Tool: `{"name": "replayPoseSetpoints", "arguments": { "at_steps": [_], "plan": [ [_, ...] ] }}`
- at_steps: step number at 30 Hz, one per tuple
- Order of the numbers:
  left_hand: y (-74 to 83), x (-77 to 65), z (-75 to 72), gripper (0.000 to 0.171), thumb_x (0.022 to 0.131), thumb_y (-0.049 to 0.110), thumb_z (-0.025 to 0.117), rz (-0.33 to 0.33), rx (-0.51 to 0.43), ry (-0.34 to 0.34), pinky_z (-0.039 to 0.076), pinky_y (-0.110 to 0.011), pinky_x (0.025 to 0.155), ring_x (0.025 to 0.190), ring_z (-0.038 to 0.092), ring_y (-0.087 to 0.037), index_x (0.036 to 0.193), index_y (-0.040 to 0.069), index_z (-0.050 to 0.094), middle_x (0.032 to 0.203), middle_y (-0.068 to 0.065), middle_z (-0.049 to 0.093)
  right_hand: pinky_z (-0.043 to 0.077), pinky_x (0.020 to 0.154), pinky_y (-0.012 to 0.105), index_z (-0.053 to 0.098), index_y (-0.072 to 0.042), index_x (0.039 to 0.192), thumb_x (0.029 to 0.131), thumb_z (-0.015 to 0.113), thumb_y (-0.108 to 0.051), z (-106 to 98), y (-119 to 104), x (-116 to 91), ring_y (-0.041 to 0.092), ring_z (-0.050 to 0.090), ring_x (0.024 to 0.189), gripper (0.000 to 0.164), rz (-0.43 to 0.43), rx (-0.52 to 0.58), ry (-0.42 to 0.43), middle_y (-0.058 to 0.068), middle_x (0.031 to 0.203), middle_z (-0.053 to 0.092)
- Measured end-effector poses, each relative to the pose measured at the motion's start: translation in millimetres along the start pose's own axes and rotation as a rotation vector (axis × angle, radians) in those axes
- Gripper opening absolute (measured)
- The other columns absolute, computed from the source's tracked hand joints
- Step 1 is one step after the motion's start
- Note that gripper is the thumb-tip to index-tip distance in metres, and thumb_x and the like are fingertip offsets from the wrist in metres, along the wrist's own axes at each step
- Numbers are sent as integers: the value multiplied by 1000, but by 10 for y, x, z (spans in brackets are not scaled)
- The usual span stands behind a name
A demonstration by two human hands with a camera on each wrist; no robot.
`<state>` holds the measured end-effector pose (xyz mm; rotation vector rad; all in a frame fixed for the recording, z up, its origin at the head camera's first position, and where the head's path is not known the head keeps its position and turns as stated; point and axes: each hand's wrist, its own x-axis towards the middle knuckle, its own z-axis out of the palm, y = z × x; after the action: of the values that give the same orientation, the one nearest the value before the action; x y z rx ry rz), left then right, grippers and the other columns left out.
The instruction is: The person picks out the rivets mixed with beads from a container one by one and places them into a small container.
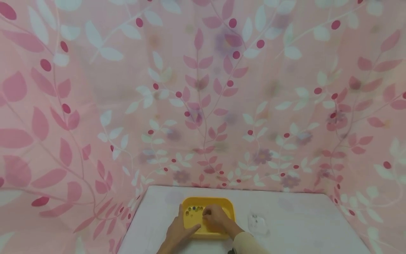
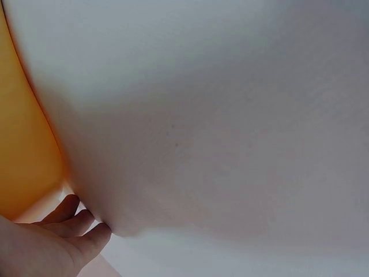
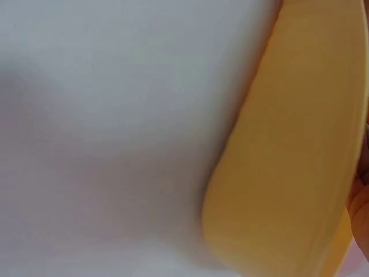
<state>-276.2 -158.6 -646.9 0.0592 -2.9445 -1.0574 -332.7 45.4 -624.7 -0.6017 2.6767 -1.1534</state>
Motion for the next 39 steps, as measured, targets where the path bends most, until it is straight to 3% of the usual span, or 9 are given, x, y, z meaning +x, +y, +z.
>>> {"name": "replayPoseSetpoints", "arguments": {
  "at_steps": [12, 18, 26, 31, 36, 39],
  "plan": [
    [25, -25, 19, 126, 70, 68, 76, -17, 4, 11, 51, -48, 68, 84, 61, -26, 157, 1, 13, 108, -23, 64, 49, 65, 20, 76, -8, 91, 88, 74, -13, -173, -189, -99, 1, 55, 72, 6, -78, -28, 45, -10, 81, 69],
    [-29, -10, 22, 126, 70, 69, 75, -1, 25, 40, 52, -50, 70, 86, 64, -30, 157, 1, 15, 107, -23, 65, 49, 67, 22, 75, -7, 93, 88, 74, -16, -273, -271, -154, 5, 57, 77, 10, -15, 79, 80, -6, 85, 70],
    [-67, 32, 52, 128, 68, 71, 75, 15, 22, 56, 51, -47, 67, 85, 64, -28, 156, 1, 15, 106, -22, 65, 51, 67, 21, 74, -8, 88, 87, 75, -17, -447, -353, -262, 6, 59, 75, 9, -43, 100, 90, -3, 83, 70],
    [-61, 32, 62, 127, 69, 71, 74, 9, 16, 34, 52, -49, 70, 87, 65, -30, 157, 1, 14, 108, -23, 65, 51, 63, 21, 73, -6, 90, 88, 75, -16, -492, -296, -299, 6, 59, 71, 11, -13, 194, 91, 1, 82, 71],
    [-58, 30, 74, 129, 68, 73, 73, -22, 14, 7, 53, -52, 76, 91, 65, -32, 157, 3, 12, 112, -24, 64, 51, 57, 23, 73, -2, 96, 89, 73, -16, -536, -223, -298, 17, 62, 69, 15, 42, 349, 110, 6, 84, 73],
    [-53, 32, 79, 128, 69, 72, 73, -34, 10, -2, 52, -53, 80, 95, 65, -33, 158, 3, 11, 115, -24, 63, 51, 58, 23, 73, -3, 96, 89, 74, -18, -563, -184, -298, 18, 62, 70, 17, 52, 349, 120, 4, 84, 72]
  ]
}}
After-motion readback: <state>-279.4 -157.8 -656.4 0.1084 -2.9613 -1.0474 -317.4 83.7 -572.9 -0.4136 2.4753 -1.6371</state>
